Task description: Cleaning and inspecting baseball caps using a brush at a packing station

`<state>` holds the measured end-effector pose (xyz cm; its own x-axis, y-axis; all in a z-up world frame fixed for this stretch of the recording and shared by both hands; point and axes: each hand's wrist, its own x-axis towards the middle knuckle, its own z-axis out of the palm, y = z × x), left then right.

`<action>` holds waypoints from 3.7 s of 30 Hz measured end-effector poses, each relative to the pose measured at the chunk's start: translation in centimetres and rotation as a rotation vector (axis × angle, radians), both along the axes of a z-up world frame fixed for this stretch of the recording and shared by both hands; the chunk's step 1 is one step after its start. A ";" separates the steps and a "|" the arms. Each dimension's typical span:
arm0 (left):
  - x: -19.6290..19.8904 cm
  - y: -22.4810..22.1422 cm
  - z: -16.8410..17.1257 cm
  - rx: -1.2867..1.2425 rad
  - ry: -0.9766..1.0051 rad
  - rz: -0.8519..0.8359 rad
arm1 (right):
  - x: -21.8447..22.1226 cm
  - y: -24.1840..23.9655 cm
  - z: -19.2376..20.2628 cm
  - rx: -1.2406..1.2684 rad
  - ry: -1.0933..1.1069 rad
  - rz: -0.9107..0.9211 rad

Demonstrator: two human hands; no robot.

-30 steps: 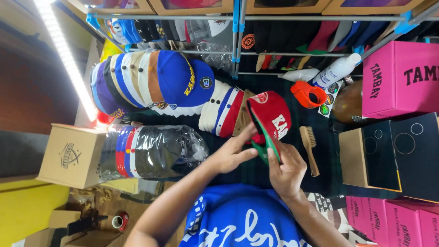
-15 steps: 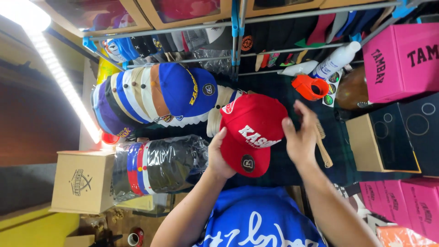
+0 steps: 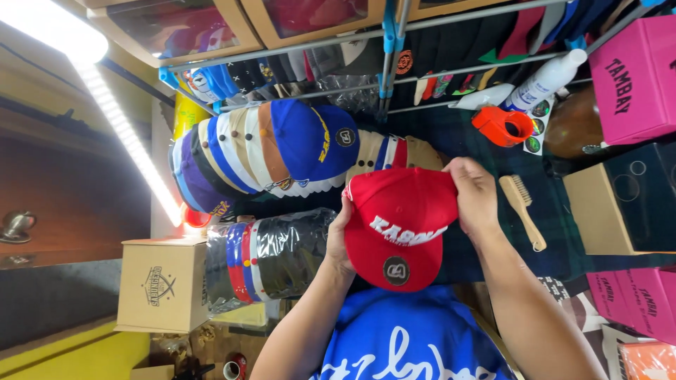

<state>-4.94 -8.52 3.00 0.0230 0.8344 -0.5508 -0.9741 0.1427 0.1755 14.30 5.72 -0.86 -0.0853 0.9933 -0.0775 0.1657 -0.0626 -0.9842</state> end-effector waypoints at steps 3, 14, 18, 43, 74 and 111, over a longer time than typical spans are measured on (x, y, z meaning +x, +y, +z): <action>-0.6 0.6 -0.2 0.060 0.070 0.083 | -1.0 -2.0 0.7 0.014 0.169 -0.086; -8.3 1.4 -4.1 0.317 0.798 0.098 | -6.0 -4.3 -0.6 -0.460 0.357 0.056; -12.3 1.3 0.0 0.237 1.433 -0.020 | -9.3 -0.2 1.2 -0.314 0.018 0.118; -14.1 7.5 -0.8 -0.155 2.799 -0.344 | -1.8 1.9 -12.5 0.027 0.033 -0.506; 18.9 6.9 -3.1 0.208 0.736 -0.176 | 11.7 -2.8 -1.4 -0.800 0.712 -0.083; 6.2 4.6 1.4 0.277 0.144 0.232 | 8.9 -5.5 8.1 0.537 -0.478 0.242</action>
